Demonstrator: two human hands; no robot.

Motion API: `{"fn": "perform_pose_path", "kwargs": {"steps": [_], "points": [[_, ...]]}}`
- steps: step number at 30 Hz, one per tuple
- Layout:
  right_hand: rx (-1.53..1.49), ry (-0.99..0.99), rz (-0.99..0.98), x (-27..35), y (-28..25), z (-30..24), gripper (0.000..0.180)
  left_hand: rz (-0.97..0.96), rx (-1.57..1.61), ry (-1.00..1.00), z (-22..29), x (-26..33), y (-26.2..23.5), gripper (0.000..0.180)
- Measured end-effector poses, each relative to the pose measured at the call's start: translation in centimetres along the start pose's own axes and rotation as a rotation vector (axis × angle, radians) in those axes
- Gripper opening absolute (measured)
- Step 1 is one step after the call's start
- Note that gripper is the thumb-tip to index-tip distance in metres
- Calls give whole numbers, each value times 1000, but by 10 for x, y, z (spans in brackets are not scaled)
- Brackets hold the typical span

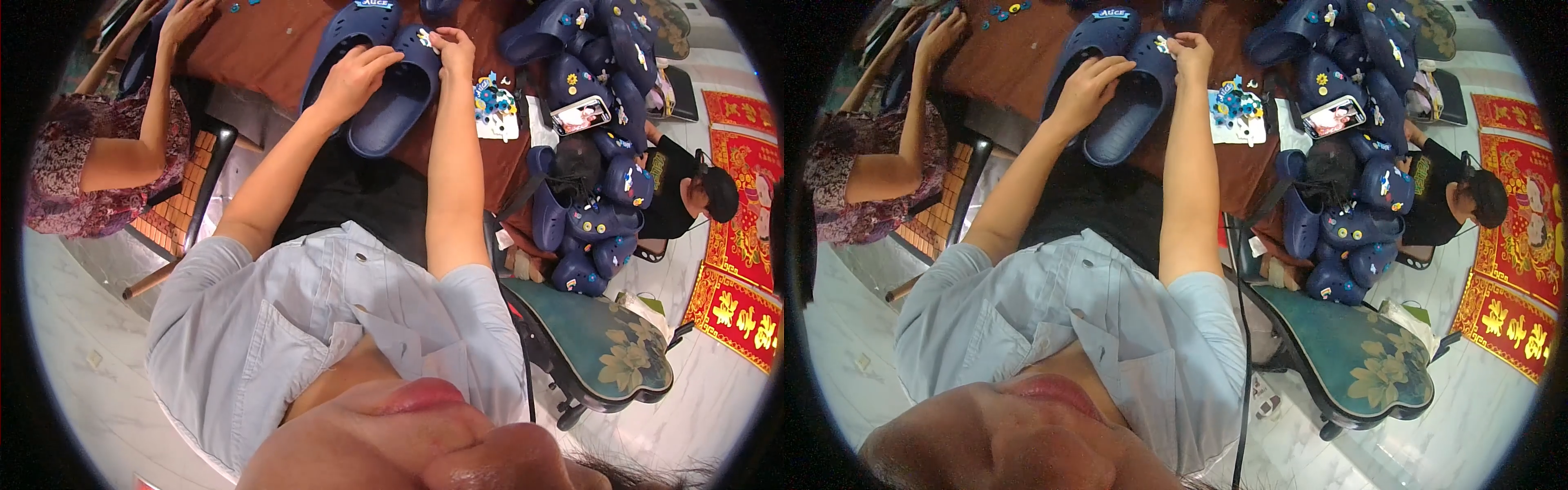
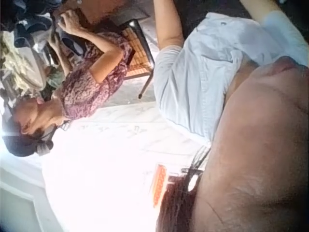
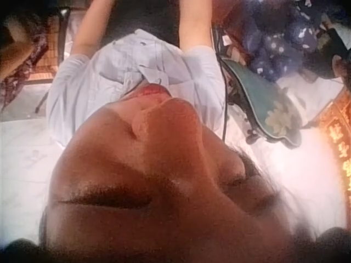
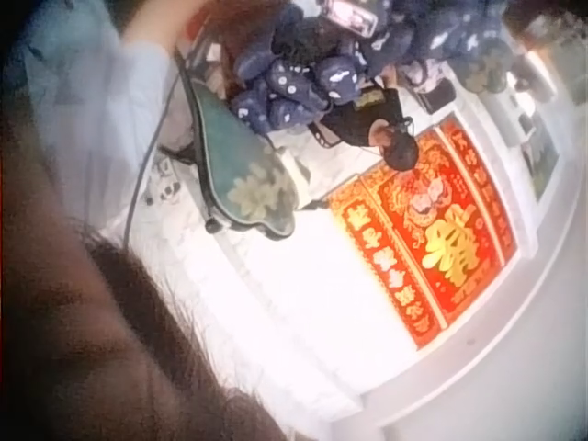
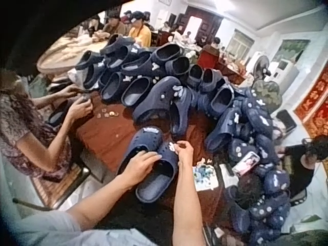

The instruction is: Attaching decorative charms to blue clogs.

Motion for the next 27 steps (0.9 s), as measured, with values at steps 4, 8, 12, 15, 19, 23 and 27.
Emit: {"fn": "perform_pose_path", "kwargs": {"steps": [4,8,12,15,19,23,27], "points": [[-79,84,-44,-7,-16,11,20,-1,38,20,5,-4,5,42],[-97,167,-80,-4,-9,20,28,-7,11,21,3,1,4,41],[52,-23,-93,2,-2,6,30,-16,16,18,4,-2,2,41],[59,26,-101,-1,2,3,27,-6,10,25,4,-2,0,41],[53,35,-85,-7,4,6,27,-4,16,36,8,-5,0,41],[33,-3,-95,-11,4,8,27,-3,1,27,8,-6,0,42],[99,-49,-53,-5,4,6,23,-2,-2,34,7,-4,1,43]]}}
Point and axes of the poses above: each hand's wrist, its own x-axis away from the middle knuckle, its own y-axis out of the palm, z = x × y, the point moved 9 cm from there along -x, towards the middle knuckle, and after that the axes turned 3 degrees about -z, right-handed, at the moved point
